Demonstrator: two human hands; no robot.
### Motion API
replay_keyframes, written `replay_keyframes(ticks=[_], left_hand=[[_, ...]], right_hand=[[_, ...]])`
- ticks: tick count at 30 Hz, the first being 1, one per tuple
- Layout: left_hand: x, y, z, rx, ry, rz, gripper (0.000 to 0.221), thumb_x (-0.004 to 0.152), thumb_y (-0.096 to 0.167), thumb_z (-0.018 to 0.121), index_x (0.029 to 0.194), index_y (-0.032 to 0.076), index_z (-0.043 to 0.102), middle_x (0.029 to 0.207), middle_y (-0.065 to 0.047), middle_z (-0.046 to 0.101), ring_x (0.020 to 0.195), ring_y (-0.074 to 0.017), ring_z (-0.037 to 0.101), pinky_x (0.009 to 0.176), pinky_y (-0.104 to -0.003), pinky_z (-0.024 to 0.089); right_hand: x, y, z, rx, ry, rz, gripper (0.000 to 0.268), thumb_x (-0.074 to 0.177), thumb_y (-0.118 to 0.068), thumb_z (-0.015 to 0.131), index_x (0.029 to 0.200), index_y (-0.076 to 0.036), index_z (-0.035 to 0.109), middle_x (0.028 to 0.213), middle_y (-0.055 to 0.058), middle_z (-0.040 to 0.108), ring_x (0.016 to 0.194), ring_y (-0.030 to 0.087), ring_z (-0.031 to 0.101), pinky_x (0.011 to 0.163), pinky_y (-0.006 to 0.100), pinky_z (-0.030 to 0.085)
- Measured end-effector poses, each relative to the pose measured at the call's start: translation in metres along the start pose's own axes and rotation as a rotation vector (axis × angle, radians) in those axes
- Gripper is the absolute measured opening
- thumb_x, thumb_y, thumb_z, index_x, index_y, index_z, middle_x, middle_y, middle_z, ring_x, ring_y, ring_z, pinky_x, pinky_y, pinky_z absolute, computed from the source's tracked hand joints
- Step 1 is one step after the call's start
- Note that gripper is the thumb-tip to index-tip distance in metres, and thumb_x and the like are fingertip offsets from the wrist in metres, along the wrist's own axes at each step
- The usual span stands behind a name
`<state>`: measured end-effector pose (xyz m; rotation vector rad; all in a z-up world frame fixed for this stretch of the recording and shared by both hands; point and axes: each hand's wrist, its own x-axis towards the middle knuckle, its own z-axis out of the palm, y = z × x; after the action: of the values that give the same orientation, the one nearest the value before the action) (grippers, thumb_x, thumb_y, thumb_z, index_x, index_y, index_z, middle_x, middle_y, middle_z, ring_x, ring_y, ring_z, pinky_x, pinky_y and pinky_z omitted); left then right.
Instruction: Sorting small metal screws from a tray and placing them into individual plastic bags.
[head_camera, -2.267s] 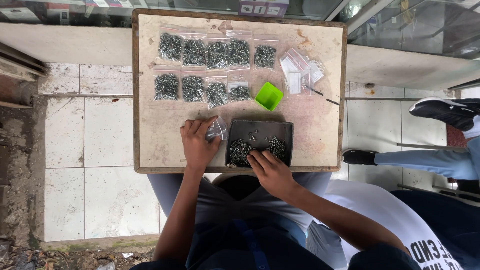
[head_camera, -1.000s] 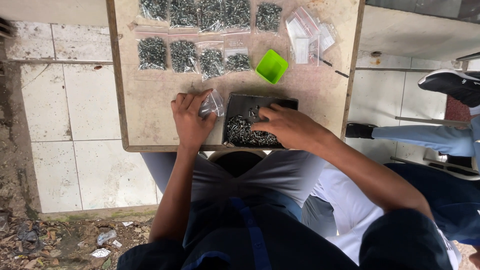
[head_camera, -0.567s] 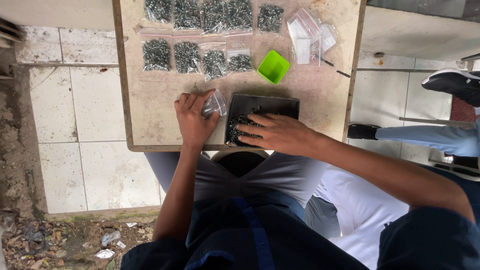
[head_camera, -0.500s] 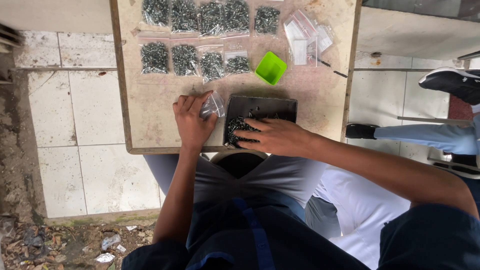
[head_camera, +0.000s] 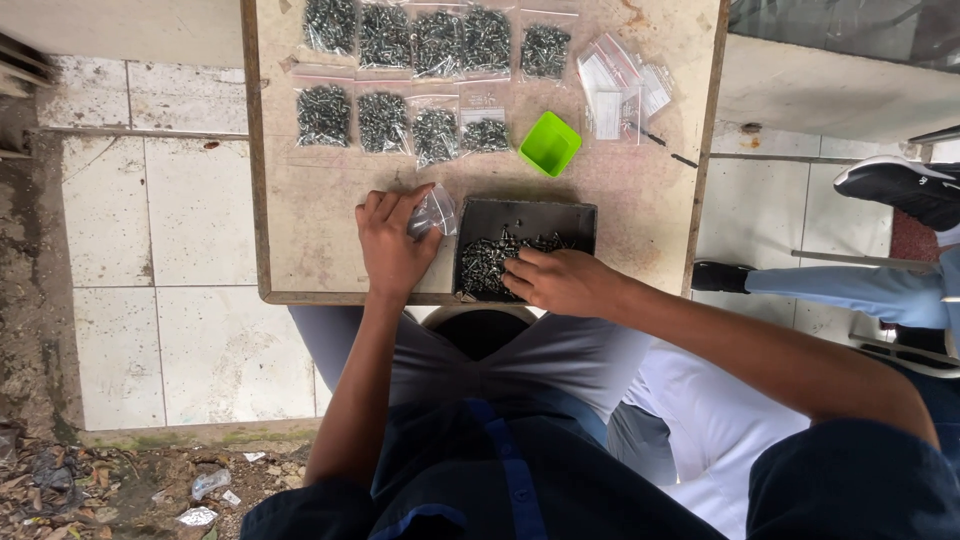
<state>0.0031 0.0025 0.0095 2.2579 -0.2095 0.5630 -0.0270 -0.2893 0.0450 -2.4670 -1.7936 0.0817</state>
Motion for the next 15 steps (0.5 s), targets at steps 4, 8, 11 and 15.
replay_keyframes(ticks=[4, 8, 11, 15], left_hand=[[0.001, 0.001, -0.002, -0.028, 0.006, -0.006, 0.054, 0.066, 0.000, 0.084, 0.118, 0.013, 0.084, 0.085, -0.001, 0.068, 0.089, -0.0250, 0.063, 0.082, -0.040, 0.042], [0.000, -0.001, -0.001, -0.024, -0.003, -0.023, 0.056, 0.066, 0.000, 0.084, 0.120, 0.014, 0.084, 0.085, 0.000, 0.068, 0.089, -0.0235, 0.063, 0.083, -0.039, 0.042], [-0.001, -0.002, 0.001, -0.023, -0.011, -0.035, 0.055, 0.066, 0.000, 0.085, 0.119, 0.014, 0.084, 0.085, 0.000, 0.069, 0.089, -0.0225, 0.063, 0.084, -0.039, 0.043], [-0.002, -0.004, 0.001, -0.018, -0.028, -0.045, 0.053, 0.068, 0.002, 0.084, 0.119, 0.014, 0.084, 0.085, 0.001, 0.068, 0.089, -0.0214, 0.063, 0.084, -0.038, 0.044]], right_hand=[[0.004, 0.007, -0.022, 0.297, 0.054, 0.197, 0.028, 0.102, 0.001, 0.066, 0.129, -0.002, 0.074, 0.131, 0.018, 0.072, 0.109, 0.033, 0.073, 0.077, 0.032, 0.068], [0.005, 0.011, -0.045, 1.207, 0.272, 0.724, 0.027, 0.097, 0.002, 0.075, 0.123, -0.004, 0.080, 0.116, 0.023, 0.079, 0.098, 0.033, 0.077, 0.070, 0.035, 0.068], [-0.005, 0.014, -0.019, 1.578, 0.418, 0.911, 0.022, 0.096, 0.002, 0.073, 0.118, 0.003, 0.076, 0.102, 0.021, 0.075, 0.083, 0.024, 0.077, 0.065, 0.028, 0.065], [-0.005, 0.021, 0.001, 2.082, 0.606, 1.006, 0.022, 0.096, -0.014, 0.063, 0.111, 0.002, 0.067, 0.091, 0.016, 0.057, 0.069, 0.020, 0.060, 0.048, 0.021, 0.044]])
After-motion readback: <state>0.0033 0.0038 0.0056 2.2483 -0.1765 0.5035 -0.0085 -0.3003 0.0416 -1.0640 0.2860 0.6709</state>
